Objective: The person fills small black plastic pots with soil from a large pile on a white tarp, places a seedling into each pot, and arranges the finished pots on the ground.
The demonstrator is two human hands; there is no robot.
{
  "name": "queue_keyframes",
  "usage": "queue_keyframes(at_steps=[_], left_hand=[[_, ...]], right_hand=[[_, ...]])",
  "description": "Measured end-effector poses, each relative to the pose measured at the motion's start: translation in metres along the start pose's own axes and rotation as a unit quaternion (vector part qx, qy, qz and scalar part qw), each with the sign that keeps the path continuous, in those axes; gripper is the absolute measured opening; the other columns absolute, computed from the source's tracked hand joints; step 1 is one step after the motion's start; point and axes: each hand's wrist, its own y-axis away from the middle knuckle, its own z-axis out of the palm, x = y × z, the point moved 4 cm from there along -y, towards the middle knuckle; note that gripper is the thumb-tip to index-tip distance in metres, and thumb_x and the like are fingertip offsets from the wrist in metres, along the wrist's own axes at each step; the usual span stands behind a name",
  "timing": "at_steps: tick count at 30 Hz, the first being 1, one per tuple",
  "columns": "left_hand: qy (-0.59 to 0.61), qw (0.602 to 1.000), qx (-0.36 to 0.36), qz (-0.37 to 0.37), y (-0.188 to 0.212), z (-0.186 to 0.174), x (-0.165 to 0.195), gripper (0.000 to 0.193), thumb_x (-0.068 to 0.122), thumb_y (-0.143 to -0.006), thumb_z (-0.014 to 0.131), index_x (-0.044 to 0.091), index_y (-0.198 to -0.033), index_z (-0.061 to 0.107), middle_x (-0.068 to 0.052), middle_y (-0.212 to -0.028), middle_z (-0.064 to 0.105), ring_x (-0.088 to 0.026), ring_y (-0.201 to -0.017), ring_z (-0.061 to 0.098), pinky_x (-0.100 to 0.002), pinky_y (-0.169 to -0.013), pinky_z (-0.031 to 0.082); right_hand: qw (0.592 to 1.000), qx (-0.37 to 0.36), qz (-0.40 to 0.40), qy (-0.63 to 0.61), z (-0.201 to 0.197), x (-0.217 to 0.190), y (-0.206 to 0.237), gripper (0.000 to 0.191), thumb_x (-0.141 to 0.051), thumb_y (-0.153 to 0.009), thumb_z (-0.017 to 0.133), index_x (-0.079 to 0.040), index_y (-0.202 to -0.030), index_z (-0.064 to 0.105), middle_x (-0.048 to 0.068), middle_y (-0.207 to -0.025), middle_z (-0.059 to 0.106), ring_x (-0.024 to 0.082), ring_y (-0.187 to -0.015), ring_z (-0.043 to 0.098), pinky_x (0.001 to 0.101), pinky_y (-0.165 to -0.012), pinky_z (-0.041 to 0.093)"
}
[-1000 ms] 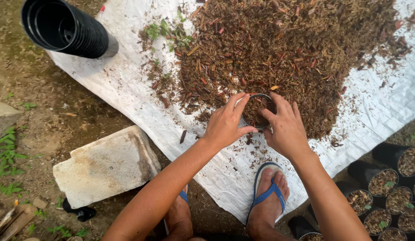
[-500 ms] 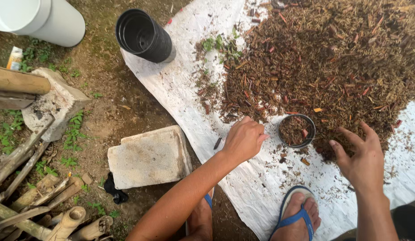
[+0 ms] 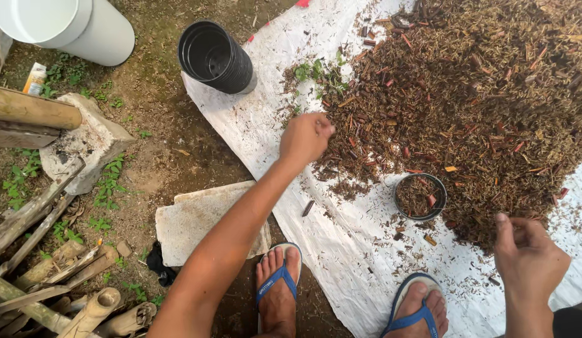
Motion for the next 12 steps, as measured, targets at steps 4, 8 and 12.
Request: queue_keyframes(at_steps=[4,8,12], left_hand=[[-0.025,0.997,0.068,0.025,-0.036,-0.016,0.010,0.013,0.025,-0.090,0.076,0.013,-0.095,0.074,-0.009,-0.100,0.067,-0.024,-0.091,0.068,-0.042,-0.080,0.054],[-0.040,0.991,0.105,0.071,-0.057,-0.007,0.020,0.015,0.024,-0.087,0.078,0.013,-0.095,0.074,-0.008,-0.104,0.066,-0.026,-0.092,0.068,-0.045,-0.080,0.052],[-0.070,0.988,0.103,0.088,-0.085,0.004,0.025,0.016,0.025,-0.090,0.076,0.013,-0.101,0.072,-0.008,-0.110,0.066,-0.028,-0.098,0.069,-0.046,-0.085,0.054]], right_hand=[[0.963,0.090,-0.249,0.058,-0.007,-0.023,0.011,0.014,-0.021,-0.102,0.082,-0.008,-0.098,0.078,0.012,-0.117,0.072,0.025,-0.107,0.072,0.0353,-0.095,0.057],[0.987,0.037,-0.148,-0.038,0.003,-0.010,0.011,0.013,-0.019,-0.103,0.078,-0.008,-0.110,0.077,0.014,-0.129,0.069,0.023,-0.102,0.071,0.0376,-0.091,0.055],[0.986,0.024,-0.159,-0.033,0.000,0.010,0.007,0.015,-0.019,-0.105,0.078,-0.009,-0.115,0.076,0.012,-0.131,0.065,0.020,-0.104,0.071,0.0366,-0.096,0.055]])
